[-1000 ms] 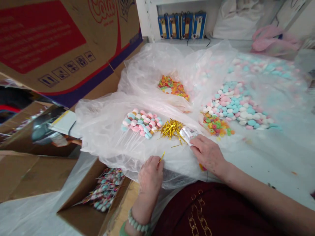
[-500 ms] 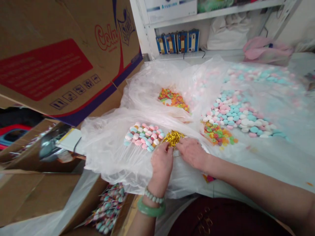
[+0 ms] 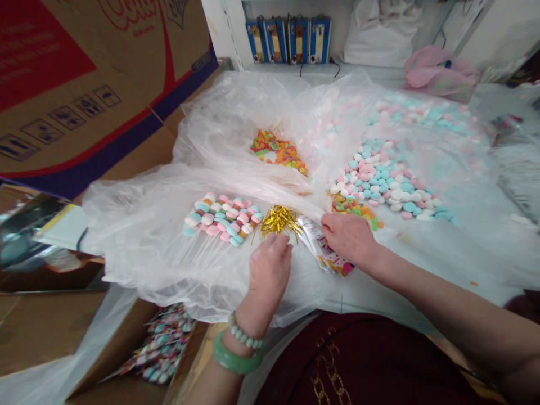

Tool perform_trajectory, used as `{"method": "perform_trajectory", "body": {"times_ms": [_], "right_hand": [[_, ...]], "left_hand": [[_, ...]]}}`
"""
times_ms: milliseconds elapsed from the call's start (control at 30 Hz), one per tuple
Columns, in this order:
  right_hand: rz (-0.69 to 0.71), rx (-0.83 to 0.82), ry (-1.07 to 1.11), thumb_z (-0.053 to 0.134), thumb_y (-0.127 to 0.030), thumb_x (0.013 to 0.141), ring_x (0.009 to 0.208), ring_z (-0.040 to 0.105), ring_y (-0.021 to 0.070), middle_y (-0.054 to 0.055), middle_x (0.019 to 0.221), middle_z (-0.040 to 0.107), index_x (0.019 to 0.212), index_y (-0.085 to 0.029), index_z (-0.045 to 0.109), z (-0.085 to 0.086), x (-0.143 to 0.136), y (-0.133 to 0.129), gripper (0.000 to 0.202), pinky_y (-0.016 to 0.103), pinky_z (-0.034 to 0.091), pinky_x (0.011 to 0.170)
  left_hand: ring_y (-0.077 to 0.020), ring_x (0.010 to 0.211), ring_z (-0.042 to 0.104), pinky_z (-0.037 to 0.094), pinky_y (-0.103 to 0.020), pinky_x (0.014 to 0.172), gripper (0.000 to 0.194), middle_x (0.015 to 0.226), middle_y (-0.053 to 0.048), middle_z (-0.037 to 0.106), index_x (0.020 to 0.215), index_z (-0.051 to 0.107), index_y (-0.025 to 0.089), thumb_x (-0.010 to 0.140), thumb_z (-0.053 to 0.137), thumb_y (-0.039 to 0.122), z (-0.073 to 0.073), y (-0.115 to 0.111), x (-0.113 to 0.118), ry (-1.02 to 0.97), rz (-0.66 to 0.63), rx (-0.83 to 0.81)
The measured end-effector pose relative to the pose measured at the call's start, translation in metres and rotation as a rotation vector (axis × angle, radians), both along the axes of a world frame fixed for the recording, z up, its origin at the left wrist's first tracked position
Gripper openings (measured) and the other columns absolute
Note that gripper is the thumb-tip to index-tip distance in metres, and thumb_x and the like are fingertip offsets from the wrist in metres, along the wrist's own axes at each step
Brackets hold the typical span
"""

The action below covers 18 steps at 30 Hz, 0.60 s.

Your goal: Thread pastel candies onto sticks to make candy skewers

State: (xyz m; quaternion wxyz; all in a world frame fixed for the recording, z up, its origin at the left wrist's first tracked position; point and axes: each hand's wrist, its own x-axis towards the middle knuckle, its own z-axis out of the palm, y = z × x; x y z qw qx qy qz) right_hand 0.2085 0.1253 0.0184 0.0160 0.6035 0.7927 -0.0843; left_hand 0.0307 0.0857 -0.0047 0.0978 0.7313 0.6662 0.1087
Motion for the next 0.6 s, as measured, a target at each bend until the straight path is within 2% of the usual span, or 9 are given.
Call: {"method": "perform_trajectory", "body": {"times_ms": [67, 133, 233, 333, 400, 467, 533, 600], "right_hand": [[-0.058, 0.005, -0.024, 0.039, -0.032, 0.094, 0.089, 0.06, 0.0217, 0.011, 0.096, 0.066, 0.093, -0.017, 0.06, -0.007, 0.011, -0.017, 0.025, 0.027, 0.04, 0.067], [-0.092, 0.01, -0.009, 0.043, -0.037, 0.091, 0.096, 0.058, 0.0231, 0.011, 0.104, 0.063, 0.103, -0.018, 0.056, -0.017, 0.016, -0.029, 0.026, 0.027, 0.041, 0.067], [-0.155, -0.019, 0.06, 0.047, -0.038, 0.089, 0.1, 0.056, 0.0235, 0.01, 0.111, 0.06, 0.115, -0.019, 0.051, -0.03, 0.019, -0.032, 0.033, 0.028, 0.041, 0.069], [-0.244, -0.101, 0.192, 0.052, -0.034, 0.084, 0.092, 0.059, 0.0217, 0.007, 0.107, 0.063, 0.12, -0.022, 0.05, -0.036, 0.026, -0.025, 0.038, 0.028, 0.04, 0.068], [-0.307, -0.13, 0.27, 0.054, -0.033, 0.081, 0.084, 0.06, 0.02, 0.004, 0.097, 0.066, 0.114, -0.023, 0.055, -0.037, 0.032, -0.021, 0.035, 0.027, 0.037, 0.064], [-0.334, -0.117, 0.322, 0.053, -0.031, 0.08, 0.076, 0.058, 0.018, 0.001, 0.084, 0.066, 0.099, -0.022, 0.061, -0.037, 0.037, -0.02, 0.022, 0.026, 0.034, 0.06], [-0.331, -0.094, 0.36, 0.052, -0.031, 0.08, 0.072, 0.056, 0.0163, 0.0, 0.073, 0.063, 0.082, -0.021, 0.062, -0.036, 0.041, -0.021, 0.014, 0.025, 0.032, 0.058], [-0.327, -0.063, 0.392, 0.051, -0.03, 0.079, 0.069, 0.055, 0.015, -0.002, 0.068, 0.061, 0.074, -0.021, 0.061, -0.036, 0.043, -0.023, 0.014, 0.024, 0.03, 0.057]], "left_hand": [[-0.0216, 0.087, 0.057, 0.044, -0.032, 0.076, 0.021, 0.087, -0.007, 0.061, 0.086, 0.063, 0.018, 0.089, 0.043, 0.019, -0.002, -0.009, 0.009, 0.075, -0.129, -0.086], [-0.0225, 0.09, 0.056, 0.044, -0.033, 0.078, 0.019, 0.091, -0.008, 0.059, 0.092, 0.062, 0.018, 0.088, 0.043, 0.017, -0.005, -0.014, 0.02, 0.136, -0.215, -0.123], [-0.0228, 0.09, 0.055, 0.044, -0.035, 0.078, 0.024, 0.097, -0.009, 0.056, 0.107, 0.058, 0.02, 0.089, 0.042, 0.016, -0.008, -0.019, 0.03, 0.185, -0.262, -0.136], [-0.022, 0.091, 0.055, 0.044, -0.034, 0.079, 0.028, 0.099, -0.008, 0.054, 0.113, 0.055, 0.022, 0.088, 0.044, 0.017, -0.01, -0.02, 0.03, 0.164, -0.282, -0.136], [-0.0212, 0.094, 0.055, 0.044, -0.032, 0.08, 0.032, 0.101, -0.006, 0.053, 0.117, 0.052, 0.024, 0.085, 0.049, 0.018, -0.012, -0.02, 0.027, 0.115, -0.281, -0.135], [-0.021, 0.094, 0.056, 0.045, -0.031, 0.078, 0.037, 0.104, -0.006, 0.053, 0.12, 0.05, 0.023, 0.083, 0.052, 0.02, -0.013, -0.018, 0.025, 0.076, -0.253, -0.125], [-0.0213, 0.094, 0.057, 0.045, -0.031, 0.076, 0.04, 0.108, -0.007, 0.054, 0.122, 0.048, 0.022, 0.082, 0.053, 0.022, -0.012, -0.015, 0.026, 0.064, -0.232, -0.104], [-0.0209, 0.093, 0.057, 0.045, -0.03, 0.075, 0.037, 0.109, -0.007, 0.055, 0.122, 0.048, 0.022, 0.085, 0.048, 0.02, -0.011, -0.009, 0.028, 0.078, -0.259, -0.084]]}}
